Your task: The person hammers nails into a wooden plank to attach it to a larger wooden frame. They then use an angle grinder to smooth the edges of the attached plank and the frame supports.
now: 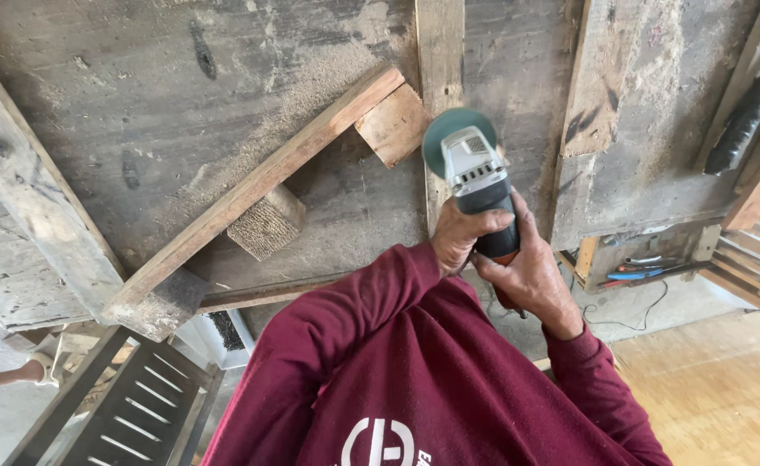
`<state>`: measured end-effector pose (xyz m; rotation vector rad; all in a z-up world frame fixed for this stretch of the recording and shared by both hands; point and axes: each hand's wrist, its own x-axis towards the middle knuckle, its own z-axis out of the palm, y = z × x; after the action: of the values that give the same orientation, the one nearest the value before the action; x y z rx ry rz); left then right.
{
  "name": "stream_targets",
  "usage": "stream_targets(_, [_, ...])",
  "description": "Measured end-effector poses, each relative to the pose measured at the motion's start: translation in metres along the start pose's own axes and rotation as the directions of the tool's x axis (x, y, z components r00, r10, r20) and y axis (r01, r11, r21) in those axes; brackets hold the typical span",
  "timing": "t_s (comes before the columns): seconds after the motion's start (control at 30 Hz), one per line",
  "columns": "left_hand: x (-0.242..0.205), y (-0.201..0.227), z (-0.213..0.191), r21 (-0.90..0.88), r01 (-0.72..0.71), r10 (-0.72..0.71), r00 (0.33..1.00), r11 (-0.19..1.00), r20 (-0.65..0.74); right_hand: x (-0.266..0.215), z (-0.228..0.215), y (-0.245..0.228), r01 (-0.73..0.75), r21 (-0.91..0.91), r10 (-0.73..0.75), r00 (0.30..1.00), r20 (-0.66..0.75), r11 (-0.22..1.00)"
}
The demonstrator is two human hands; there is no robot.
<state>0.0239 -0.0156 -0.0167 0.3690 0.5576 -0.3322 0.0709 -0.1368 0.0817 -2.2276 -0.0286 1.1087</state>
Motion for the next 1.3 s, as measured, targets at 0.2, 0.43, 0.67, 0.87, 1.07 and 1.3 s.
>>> stream_targets(0.2, [-0.010,0.007,-0.008,-0.032,-0.031,0.032,0.999,0.999,0.029,-0.002,0.008,-0.023,-0.005,-0.046,0.007,1.000,0.028,0.999])
stream_targets(0.43, [-0.053,0.026,-0.025,-0.102,-0.116,0.109,0.991,0.988,-0.073,-0.007,0.029,-0.045,0.096,-0.083,-0.083,0.985,0.153,0.992])
stream_targets(0.67, [-0.019,0.022,-0.005,-0.062,-0.074,0.071,0.996,0.995,-0.057,-0.002,0.011,-0.046,-0.043,-0.090,0.048,0.997,0.053,0.995])
stream_targets(0.87, [-0.038,0.042,-0.014,-0.083,-0.086,0.085,0.996,0.993,-0.016,0.004,0.022,-0.044,0.109,-0.117,-0.090,0.984,0.156,0.987])
stream_targets(1.07, [-0.043,0.041,-0.007,-0.107,-0.103,0.092,0.990,0.989,-0.105,0.003,0.018,-0.063,0.017,-0.099,-0.002,0.988,0.156,0.995])
stream_targets(1.3, [-0.044,0.058,-0.013,-0.120,-0.179,0.158,0.973,0.976,-0.166,0.018,0.019,-0.084,0.046,-0.146,-0.017,0.981,0.196,0.988])
